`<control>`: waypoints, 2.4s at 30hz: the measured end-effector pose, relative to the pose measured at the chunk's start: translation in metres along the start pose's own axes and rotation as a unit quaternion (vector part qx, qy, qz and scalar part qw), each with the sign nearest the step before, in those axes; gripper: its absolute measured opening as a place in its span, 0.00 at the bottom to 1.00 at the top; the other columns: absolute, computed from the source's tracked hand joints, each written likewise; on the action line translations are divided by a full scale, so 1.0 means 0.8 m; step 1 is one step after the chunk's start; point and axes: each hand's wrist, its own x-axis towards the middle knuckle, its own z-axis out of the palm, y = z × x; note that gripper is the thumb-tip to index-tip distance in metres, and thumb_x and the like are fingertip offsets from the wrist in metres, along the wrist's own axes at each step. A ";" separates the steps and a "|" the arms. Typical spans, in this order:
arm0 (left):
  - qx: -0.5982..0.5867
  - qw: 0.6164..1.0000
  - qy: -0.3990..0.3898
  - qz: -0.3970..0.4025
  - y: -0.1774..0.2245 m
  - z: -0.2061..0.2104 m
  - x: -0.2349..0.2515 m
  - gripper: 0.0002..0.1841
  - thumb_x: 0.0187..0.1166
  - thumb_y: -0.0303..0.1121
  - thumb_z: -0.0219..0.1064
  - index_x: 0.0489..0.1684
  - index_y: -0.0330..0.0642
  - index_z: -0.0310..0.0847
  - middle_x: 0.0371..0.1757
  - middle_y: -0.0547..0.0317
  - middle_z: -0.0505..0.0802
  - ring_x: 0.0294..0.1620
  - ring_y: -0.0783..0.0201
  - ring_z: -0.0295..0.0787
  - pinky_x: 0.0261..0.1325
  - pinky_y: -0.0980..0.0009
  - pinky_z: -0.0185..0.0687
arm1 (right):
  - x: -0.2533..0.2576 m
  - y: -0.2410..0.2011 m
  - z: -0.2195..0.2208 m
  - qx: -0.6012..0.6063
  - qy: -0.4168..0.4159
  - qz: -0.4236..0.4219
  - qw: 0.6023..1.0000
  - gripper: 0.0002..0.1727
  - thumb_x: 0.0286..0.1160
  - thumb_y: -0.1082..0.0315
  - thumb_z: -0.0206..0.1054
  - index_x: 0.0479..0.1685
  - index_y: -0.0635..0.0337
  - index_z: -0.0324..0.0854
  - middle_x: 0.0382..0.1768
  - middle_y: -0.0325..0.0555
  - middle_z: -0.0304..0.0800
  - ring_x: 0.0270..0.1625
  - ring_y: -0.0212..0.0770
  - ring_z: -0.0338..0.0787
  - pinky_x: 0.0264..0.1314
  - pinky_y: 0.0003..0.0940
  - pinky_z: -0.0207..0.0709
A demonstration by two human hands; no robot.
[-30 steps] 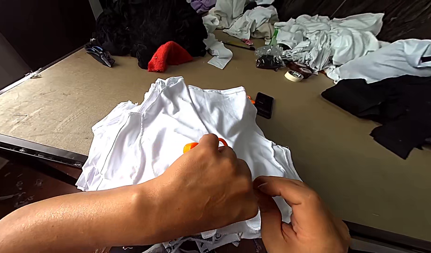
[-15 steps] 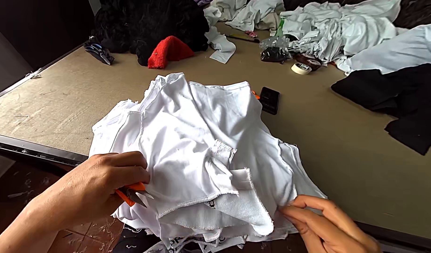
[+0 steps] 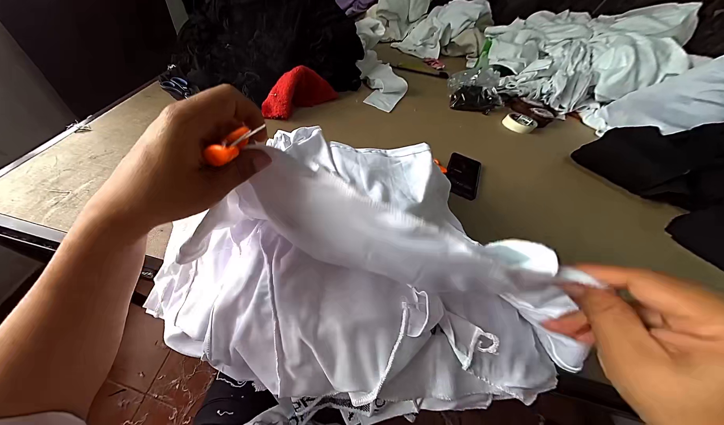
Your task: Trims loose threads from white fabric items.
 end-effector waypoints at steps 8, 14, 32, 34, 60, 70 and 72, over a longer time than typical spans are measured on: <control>0.136 0.955 -0.098 -0.245 -0.108 0.115 0.068 0.13 0.79 0.30 0.68 0.55 0.31 0.84 0.57 0.31 0.89 0.60 0.30 0.86 0.59 0.28 0.77 | 0.125 0.020 0.117 -0.048 -0.126 -0.001 0.991 0.27 0.83 0.68 0.66 0.79 0.71 0.72 0.75 0.73 0.77 0.71 0.73 0.82 0.70 0.73 0.71; 0.075 0.988 0.071 -0.118 -0.022 0.103 0.055 0.14 0.79 0.31 0.65 0.54 0.30 0.84 0.48 0.41 0.89 0.44 0.48 0.88 0.47 0.49 0.82 | 0.026 0.021 0.083 0.162 -0.136 -0.056 0.976 0.28 0.74 0.38 0.65 0.63 0.47 0.86 0.52 0.27 0.88 0.45 0.23 0.86 0.42 0.22 0.83; -0.036 0.964 -0.214 0.151 0.054 0.168 0.086 0.16 0.75 0.48 0.72 0.44 0.43 0.88 0.36 0.62 0.90 0.41 0.66 0.88 0.44 0.66 0.83 | 0.015 0.018 0.116 0.280 -0.056 0.023 0.958 0.13 0.67 0.64 0.77 0.48 0.52 0.83 0.32 0.30 0.87 0.29 0.21 0.84 0.30 0.16 0.80; 0.018 0.955 -0.235 0.179 0.052 0.168 0.092 0.16 0.73 0.51 0.73 0.44 0.49 0.92 0.34 0.65 0.90 0.40 0.66 0.87 0.43 0.63 0.80 | 0.014 0.018 0.117 0.287 -0.031 0.019 0.957 0.04 0.70 0.71 0.73 0.40 0.53 0.87 0.30 0.30 0.89 0.29 0.20 0.86 0.32 0.15 0.81; 0.138 0.877 -0.367 0.278 0.095 0.198 0.133 0.11 0.73 0.43 0.75 0.28 0.48 0.89 0.30 0.58 0.88 0.41 0.53 0.86 0.50 0.47 0.65 | -0.001 0.015 0.140 0.290 0.133 -0.011 0.948 0.04 0.79 0.74 0.64 0.39 0.59 0.83 0.39 0.32 0.86 0.40 0.17 0.85 0.45 0.11 0.80; -0.358 0.921 -0.139 -0.061 0.075 0.170 0.071 0.20 0.95 0.42 0.43 0.62 0.38 0.76 0.31 0.69 0.82 0.23 0.80 0.76 0.23 0.85 0.73 | -0.060 0.031 -0.012 0.089 -0.132 -0.011 0.987 0.22 0.85 0.51 0.64 0.46 0.65 0.88 0.33 0.51 0.90 0.32 0.37 0.87 0.36 0.33 0.82; -0.420 0.896 -0.120 -0.086 0.074 0.180 0.062 0.20 0.95 0.41 0.40 0.62 0.38 0.75 0.32 0.68 0.81 0.24 0.78 0.76 0.23 0.84 0.74 | -0.036 -0.006 0.048 0.062 0.032 -0.003 0.998 0.23 0.81 0.45 0.64 0.42 0.58 0.84 0.33 0.41 0.85 0.33 0.30 0.83 0.33 0.26 0.78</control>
